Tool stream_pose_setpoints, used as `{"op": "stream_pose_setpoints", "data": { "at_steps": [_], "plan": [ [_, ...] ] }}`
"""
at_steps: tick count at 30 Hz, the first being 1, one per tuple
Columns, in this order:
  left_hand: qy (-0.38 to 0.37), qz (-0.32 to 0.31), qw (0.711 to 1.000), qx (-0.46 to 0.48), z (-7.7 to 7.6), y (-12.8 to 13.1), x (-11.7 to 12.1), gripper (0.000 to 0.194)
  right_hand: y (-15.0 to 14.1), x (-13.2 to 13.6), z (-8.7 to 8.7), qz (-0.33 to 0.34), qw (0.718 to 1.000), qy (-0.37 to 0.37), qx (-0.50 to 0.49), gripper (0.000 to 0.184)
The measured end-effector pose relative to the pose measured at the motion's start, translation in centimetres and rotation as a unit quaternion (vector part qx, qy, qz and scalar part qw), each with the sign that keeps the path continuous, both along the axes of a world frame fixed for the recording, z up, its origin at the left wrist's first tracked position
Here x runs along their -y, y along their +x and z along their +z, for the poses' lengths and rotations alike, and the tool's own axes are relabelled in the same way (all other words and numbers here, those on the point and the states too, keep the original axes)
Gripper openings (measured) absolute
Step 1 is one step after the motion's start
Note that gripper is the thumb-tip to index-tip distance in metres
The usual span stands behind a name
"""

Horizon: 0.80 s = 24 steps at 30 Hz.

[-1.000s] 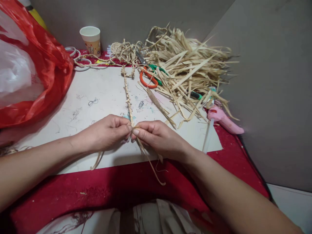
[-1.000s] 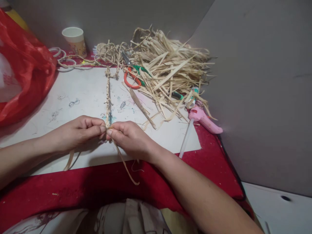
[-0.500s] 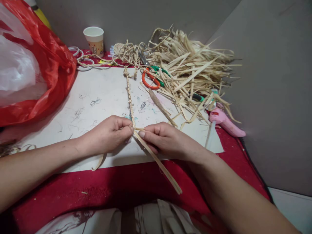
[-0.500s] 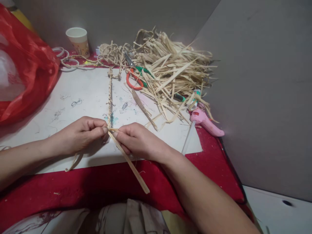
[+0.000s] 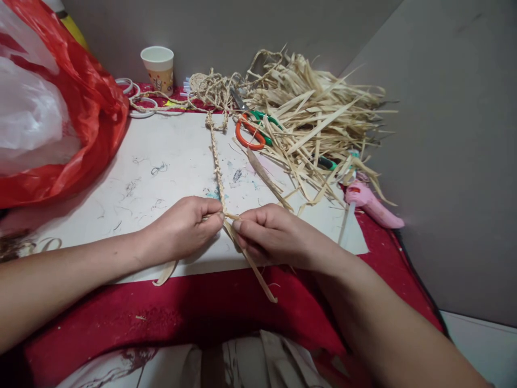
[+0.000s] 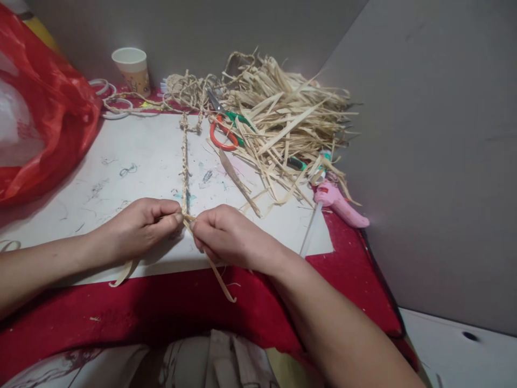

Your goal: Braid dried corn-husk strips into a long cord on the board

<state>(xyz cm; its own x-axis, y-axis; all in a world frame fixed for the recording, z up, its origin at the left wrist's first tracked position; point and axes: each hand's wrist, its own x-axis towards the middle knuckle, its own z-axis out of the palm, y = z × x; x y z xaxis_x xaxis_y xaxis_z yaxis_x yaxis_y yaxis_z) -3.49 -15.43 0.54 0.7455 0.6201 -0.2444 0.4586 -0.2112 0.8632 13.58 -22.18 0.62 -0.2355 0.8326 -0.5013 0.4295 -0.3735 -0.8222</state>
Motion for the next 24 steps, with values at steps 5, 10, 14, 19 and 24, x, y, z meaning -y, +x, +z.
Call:
{"op": "stream_pose_setpoints", "data": {
  "at_steps": [5, 10, 14, 19, 24],
  "plan": [
    [-0.05, -0.017, 0.998, 0.026, -0.1, -0.2, 0.1, 0.027, -1.3, 0.1, -0.6, -0.056, 0.977, -0.145, -0.149, 0.024],
    [-0.118, -0.008, 0.992, 0.054, -0.1, -0.3, 0.1, 0.029, -2.5, 0.9, -0.7, -0.094, 0.975, -0.142, -0.146, 0.027],
    [-0.137, 0.038, 0.988, 0.062, 0.0, -0.1, 0.5, 0.027, -3.0, 1.7, -1.1, -0.075, 0.995, 0.054, 0.02, 0.036],
    [-0.141, 0.043, 0.986, 0.078, 0.2, -0.1, 0.9, 0.03, -3.1, 1.9, -1.2, -0.008, 0.968, 0.204, 0.147, 0.037],
    [-0.146, 0.053, 0.986, 0.063, 0.2, -0.1, 1.0, 0.029, -3.1, 2.1, -0.8, 0.066, 0.913, 0.286, 0.283, 0.03]
  ]
}}
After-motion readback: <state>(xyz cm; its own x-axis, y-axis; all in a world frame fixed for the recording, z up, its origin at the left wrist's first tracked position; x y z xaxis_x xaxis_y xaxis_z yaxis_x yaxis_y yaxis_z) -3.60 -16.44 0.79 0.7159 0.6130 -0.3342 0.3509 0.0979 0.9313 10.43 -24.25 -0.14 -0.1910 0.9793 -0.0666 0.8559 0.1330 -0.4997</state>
